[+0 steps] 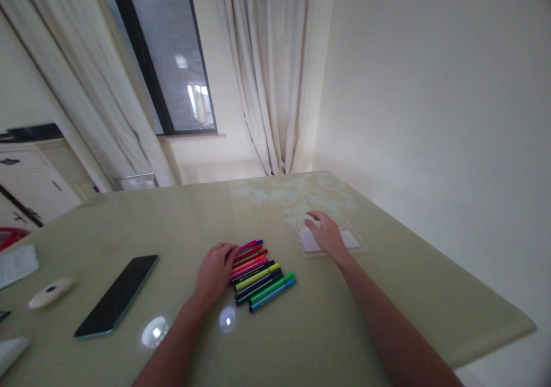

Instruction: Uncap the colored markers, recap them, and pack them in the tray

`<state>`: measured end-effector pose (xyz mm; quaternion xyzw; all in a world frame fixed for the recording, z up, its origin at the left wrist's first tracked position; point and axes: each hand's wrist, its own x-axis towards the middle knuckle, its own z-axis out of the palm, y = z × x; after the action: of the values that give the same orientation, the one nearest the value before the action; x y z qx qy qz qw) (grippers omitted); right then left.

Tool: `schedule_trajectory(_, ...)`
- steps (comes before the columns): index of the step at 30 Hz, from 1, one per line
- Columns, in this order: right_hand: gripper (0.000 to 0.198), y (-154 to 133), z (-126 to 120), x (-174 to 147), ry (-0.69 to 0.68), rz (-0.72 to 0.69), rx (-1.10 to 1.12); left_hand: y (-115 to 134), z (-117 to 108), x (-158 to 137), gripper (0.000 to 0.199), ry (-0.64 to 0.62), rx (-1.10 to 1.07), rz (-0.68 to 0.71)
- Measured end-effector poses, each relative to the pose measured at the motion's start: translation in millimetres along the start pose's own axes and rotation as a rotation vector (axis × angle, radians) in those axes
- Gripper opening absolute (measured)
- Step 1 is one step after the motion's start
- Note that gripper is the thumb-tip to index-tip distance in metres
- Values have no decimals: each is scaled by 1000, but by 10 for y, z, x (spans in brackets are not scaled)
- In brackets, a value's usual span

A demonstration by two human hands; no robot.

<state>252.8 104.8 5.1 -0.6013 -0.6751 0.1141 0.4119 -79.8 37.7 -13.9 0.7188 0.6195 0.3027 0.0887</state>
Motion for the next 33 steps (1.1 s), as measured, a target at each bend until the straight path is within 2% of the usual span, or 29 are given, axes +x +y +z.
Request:
schedule_trajectory(4, 33, 303, -187, 52, -14, 149, -352, 13, 19, -3, 48, -55, 11, 60)
schedule_trajectory(7, 33, 376, -257, 32, -43, 219, -472, 142, 26, -81, 54, -73, 126, 94)
schedule_trajectory(13, 25, 390, -198, 15, -137, 151, -502, 583, 240, -387, 96, -249, 302, 261)
schedule_trajectory(16, 22, 356, -141, 2, -138, 114, -486, 662, 332, -449, 101, -266, 336, 266)
schedule_trajectory(22, 23, 135, -4, -88, -123, 76, -513, 473, 216, -304, 81, -311, 320, 302)
schedule_trajectory(27, 24, -29, 110, -148, -149, 21, -495, 271, 90, -205, 85, -288, 315, 370)
schedule_trajectory(30, 23, -21, 129, -141, -199, -30, -463, 183, 62, -218, 101, -223, 377, 240)
schedule_trajectory(33, 21, 5, 138, -136, -214, -64, -417, 150, 60, -244, 113, -248, 420, 90)
